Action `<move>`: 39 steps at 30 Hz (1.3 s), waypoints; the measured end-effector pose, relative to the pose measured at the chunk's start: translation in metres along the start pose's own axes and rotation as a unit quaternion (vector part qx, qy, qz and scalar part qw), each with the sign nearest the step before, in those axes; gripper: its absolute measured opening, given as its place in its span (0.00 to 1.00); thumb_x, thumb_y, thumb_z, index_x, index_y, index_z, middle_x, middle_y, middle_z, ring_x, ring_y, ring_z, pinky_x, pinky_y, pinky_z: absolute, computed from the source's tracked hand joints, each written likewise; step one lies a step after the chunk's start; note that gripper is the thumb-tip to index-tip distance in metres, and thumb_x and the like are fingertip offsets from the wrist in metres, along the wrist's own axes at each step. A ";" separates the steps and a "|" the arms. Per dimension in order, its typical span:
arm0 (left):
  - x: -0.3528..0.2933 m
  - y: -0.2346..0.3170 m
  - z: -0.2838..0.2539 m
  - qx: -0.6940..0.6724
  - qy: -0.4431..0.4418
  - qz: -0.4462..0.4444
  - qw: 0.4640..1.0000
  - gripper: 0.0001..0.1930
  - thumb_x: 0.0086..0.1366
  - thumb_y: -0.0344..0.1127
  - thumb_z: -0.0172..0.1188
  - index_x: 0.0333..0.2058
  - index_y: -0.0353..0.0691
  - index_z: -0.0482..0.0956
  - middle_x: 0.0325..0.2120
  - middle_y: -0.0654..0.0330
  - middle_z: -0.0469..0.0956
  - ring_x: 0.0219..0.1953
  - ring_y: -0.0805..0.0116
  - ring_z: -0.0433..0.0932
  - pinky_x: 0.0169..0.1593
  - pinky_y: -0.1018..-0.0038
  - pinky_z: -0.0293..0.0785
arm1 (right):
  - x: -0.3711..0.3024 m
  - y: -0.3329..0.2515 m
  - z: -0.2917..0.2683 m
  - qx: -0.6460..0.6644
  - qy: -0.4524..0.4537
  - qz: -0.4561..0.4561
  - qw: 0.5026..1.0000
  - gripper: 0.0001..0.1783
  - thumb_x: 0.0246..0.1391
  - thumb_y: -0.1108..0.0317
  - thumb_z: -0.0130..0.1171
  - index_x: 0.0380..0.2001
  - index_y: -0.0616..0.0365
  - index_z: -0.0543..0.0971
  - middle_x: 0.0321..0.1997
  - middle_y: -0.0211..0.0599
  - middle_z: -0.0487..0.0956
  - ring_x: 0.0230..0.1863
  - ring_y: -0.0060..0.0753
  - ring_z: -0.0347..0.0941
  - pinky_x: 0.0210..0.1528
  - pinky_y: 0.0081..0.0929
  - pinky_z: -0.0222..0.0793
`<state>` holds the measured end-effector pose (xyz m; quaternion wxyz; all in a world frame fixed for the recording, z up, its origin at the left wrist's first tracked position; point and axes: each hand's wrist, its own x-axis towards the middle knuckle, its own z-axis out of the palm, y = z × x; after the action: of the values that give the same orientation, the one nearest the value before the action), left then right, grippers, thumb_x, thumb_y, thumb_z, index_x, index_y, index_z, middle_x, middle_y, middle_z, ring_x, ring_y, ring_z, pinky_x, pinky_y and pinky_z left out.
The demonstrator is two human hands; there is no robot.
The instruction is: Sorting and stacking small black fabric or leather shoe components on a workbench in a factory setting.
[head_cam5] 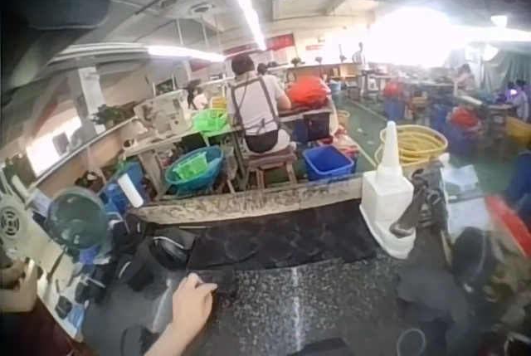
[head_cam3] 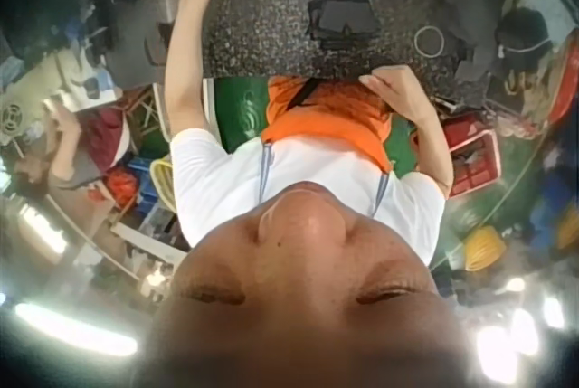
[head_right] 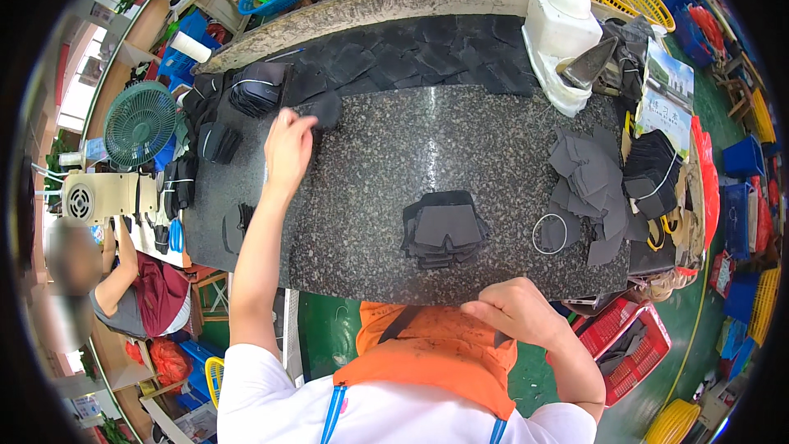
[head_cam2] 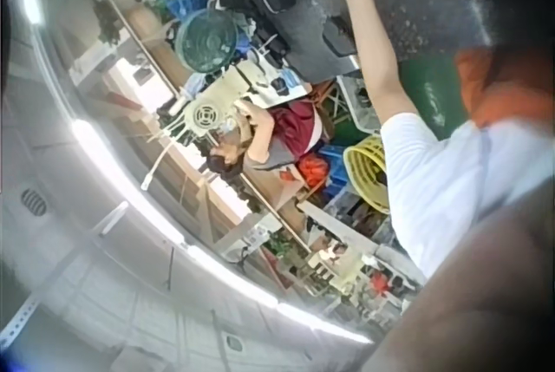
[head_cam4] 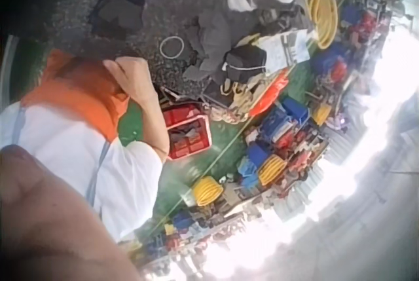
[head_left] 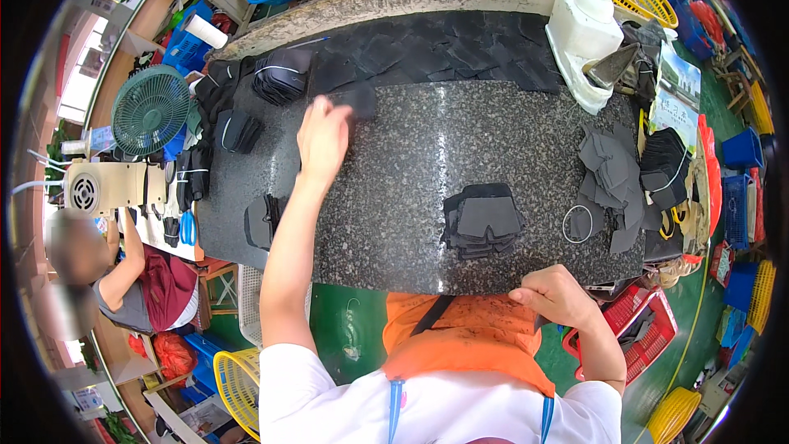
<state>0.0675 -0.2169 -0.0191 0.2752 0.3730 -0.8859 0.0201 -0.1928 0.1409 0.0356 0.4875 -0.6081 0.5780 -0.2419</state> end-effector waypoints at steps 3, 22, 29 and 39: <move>-0.036 0.027 -0.027 -0.094 -0.066 0.002 0.993 0.14 0.58 0.25 0.62 0.42 0.44 0.85 0.30 0.55 0.78 0.36 0.58 0.77 0.42 0.66 0.76 | -0.011 -0.003 0.005 0.056 0.022 0.116 0.991 0.16 0.59 0.60 0.64 0.26 0.60 0.73 0.24 0.43 0.76 0.25 0.47 0.72 0.29 0.37 0.67; -0.078 0.180 0.003 -0.341 -0.071 -0.013 0.937 0.11 0.56 0.25 0.70 0.38 0.39 0.81 0.41 0.57 0.74 0.42 0.61 0.76 0.45 0.69 0.73 | 0.010 -0.003 0.040 0.011 0.171 -0.007 0.985 0.11 0.54 0.68 0.67 0.27 0.58 0.75 0.24 0.40 0.79 0.25 0.44 0.78 0.28 0.37 0.73; -0.083 0.179 -0.019 -0.328 -0.049 -0.049 0.942 0.16 0.54 0.25 0.69 0.44 0.40 0.81 0.41 0.56 0.76 0.44 0.60 0.76 0.48 0.69 0.73 | 0.013 -0.005 0.009 -0.036 0.117 0.022 0.992 0.12 0.57 0.67 0.67 0.27 0.60 0.75 0.23 0.37 0.78 0.21 0.33 0.74 0.28 0.29 0.71; -0.080 0.207 -0.052 -0.630 -0.226 -0.182 0.721 0.20 0.62 0.18 0.62 0.51 0.38 0.69 0.33 0.63 0.79 0.38 0.77 0.78 0.46 0.76 0.75 | 0.069 -0.018 0.019 0.149 0.395 -0.032 0.906 0.09 0.66 0.70 0.56 0.47 0.61 0.71 0.23 0.32 0.72 0.23 0.20 0.66 0.28 0.23 0.64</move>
<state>-0.0013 -0.0032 0.0193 0.2366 0.2612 -0.6455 -0.6776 -0.1528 0.0797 0.0251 0.2961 -0.4015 0.6605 -0.5611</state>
